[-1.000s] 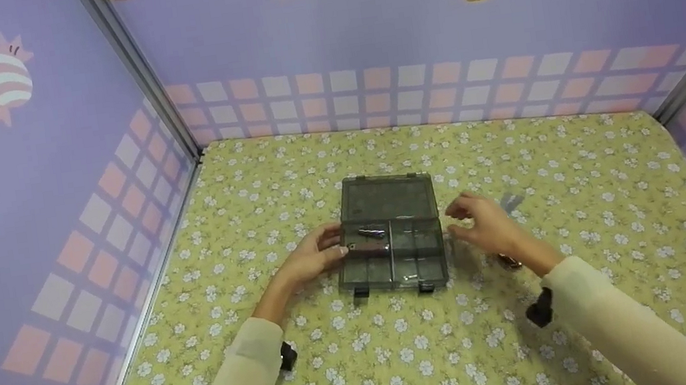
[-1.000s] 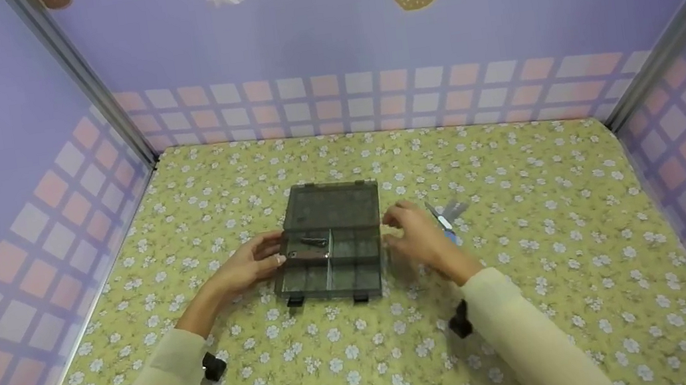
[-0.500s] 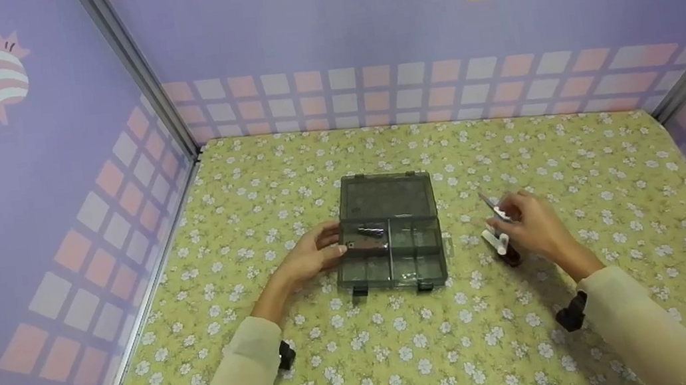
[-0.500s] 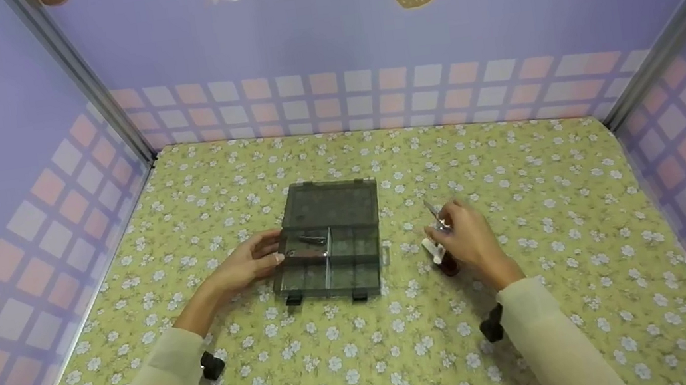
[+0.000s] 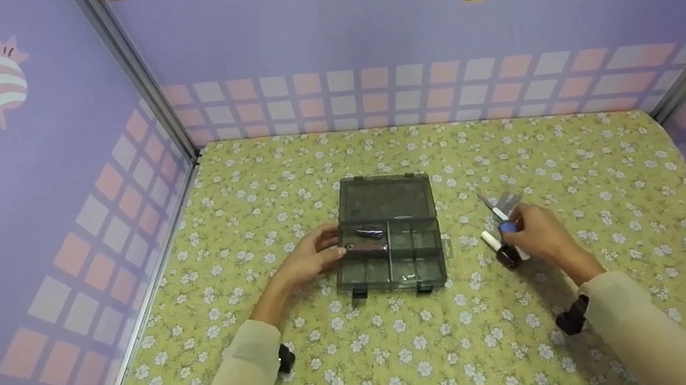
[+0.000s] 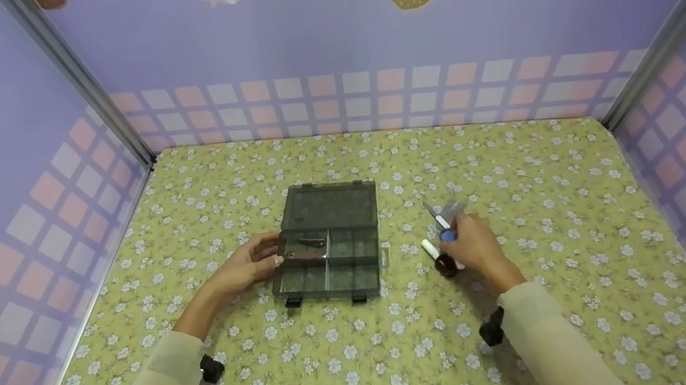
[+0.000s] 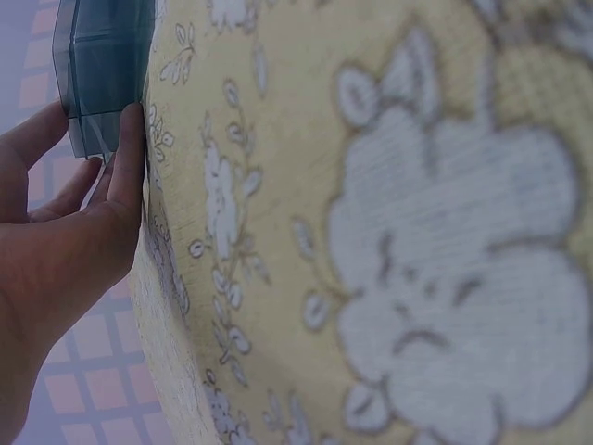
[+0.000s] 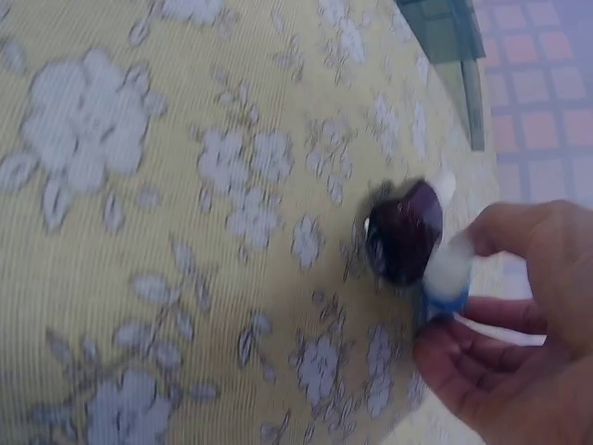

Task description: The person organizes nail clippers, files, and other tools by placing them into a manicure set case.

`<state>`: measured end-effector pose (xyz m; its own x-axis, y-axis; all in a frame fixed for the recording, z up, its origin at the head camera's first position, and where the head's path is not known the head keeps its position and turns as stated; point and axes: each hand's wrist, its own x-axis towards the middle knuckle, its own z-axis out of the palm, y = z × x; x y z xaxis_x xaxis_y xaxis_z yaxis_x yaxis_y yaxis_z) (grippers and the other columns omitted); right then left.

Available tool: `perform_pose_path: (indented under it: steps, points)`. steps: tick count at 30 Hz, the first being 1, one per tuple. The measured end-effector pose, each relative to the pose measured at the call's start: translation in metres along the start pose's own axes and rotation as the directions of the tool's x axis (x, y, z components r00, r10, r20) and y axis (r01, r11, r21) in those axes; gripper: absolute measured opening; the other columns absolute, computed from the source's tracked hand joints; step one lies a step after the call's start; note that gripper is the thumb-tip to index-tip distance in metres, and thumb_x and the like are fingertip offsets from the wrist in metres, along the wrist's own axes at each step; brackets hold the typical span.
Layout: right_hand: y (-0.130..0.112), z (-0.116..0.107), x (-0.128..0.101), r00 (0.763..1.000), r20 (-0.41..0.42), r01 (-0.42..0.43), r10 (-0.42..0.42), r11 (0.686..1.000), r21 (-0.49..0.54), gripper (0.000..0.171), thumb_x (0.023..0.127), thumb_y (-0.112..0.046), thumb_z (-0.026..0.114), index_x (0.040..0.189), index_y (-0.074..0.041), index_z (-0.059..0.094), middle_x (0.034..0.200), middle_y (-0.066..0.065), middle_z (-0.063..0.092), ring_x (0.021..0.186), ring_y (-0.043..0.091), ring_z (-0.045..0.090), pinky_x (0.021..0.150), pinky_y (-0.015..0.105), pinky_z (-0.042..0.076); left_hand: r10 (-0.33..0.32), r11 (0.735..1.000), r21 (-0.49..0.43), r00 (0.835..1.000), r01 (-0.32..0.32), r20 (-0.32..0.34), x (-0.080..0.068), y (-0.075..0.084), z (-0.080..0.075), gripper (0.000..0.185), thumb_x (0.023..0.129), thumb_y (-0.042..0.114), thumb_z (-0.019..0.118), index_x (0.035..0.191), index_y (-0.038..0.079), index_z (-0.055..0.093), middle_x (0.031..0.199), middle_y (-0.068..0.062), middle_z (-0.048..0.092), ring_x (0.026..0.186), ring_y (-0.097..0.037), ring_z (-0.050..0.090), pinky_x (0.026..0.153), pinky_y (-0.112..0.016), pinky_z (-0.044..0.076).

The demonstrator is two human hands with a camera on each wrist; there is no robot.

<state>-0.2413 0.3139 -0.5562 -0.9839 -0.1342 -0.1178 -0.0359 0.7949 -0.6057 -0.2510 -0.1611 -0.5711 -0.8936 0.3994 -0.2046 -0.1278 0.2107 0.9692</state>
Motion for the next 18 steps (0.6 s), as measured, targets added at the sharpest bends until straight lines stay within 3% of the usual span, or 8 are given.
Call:
perform_pose_path:
  steps: [9,12,15,18]
  points:
    - [-0.008,0.007,0.003,0.997,-0.075,0.003,-0.005,1.0,-0.031,0.023,0.096,-0.01,0.07,0.107,0.008,0.061,0.09,0.019,0.063,0.068,0.024,0.053,0.058,0.036,0.044,-0.007,1.0,0.003,1.0,0.007,0.01,0.001,-0.001,-0.002,0.066,0.107,0.012,0.066,0.164,0.004,0.035,0.165,-0.018,0.039,0.154,-0.035,0.037,0.119,-0.05,0.042]
    - [-0.017,0.006,0.004,0.995,-0.094,0.035,-0.036,0.999,-0.012,0.023,0.097,-0.012,0.071,0.108,0.006,0.061,0.092,0.019,0.063,0.072,0.026,0.055,0.06,0.038,0.046,-0.001,1.0,-0.001,1.0,0.001,0.013,0.001,-0.002,-0.002,0.065,0.107,0.012,0.066,0.164,0.003,0.035,0.164,-0.019,0.04,0.153,-0.035,0.038,0.119,-0.05,0.043]
    - [-0.033,0.009,0.007,0.985,-0.118,0.123,-0.123,0.992,-0.004,0.027,0.097,-0.015,0.075,0.114,0.004,0.065,0.101,0.02,0.068,0.082,0.03,0.065,0.068,0.044,0.056,-0.002,1.0,-0.009,1.0,0.002,0.017,0.002,-0.002,-0.002,0.065,0.107,0.011,0.065,0.164,0.003,0.035,0.164,-0.019,0.04,0.153,-0.035,0.038,0.119,-0.05,0.043]
    - [-0.057,0.016,0.012,0.96,-0.118,0.256,-0.253,0.967,0.01,0.03,0.096,-0.014,0.078,0.118,0.004,0.069,0.108,0.019,0.072,0.095,0.034,0.072,0.08,0.051,0.062,-0.005,1.0,-0.012,1.0,0.005,0.019,0.002,-0.003,-0.002,0.065,0.107,0.01,0.065,0.164,0.002,0.034,0.164,-0.019,0.04,0.153,-0.035,0.038,0.119,-0.05,0.043]
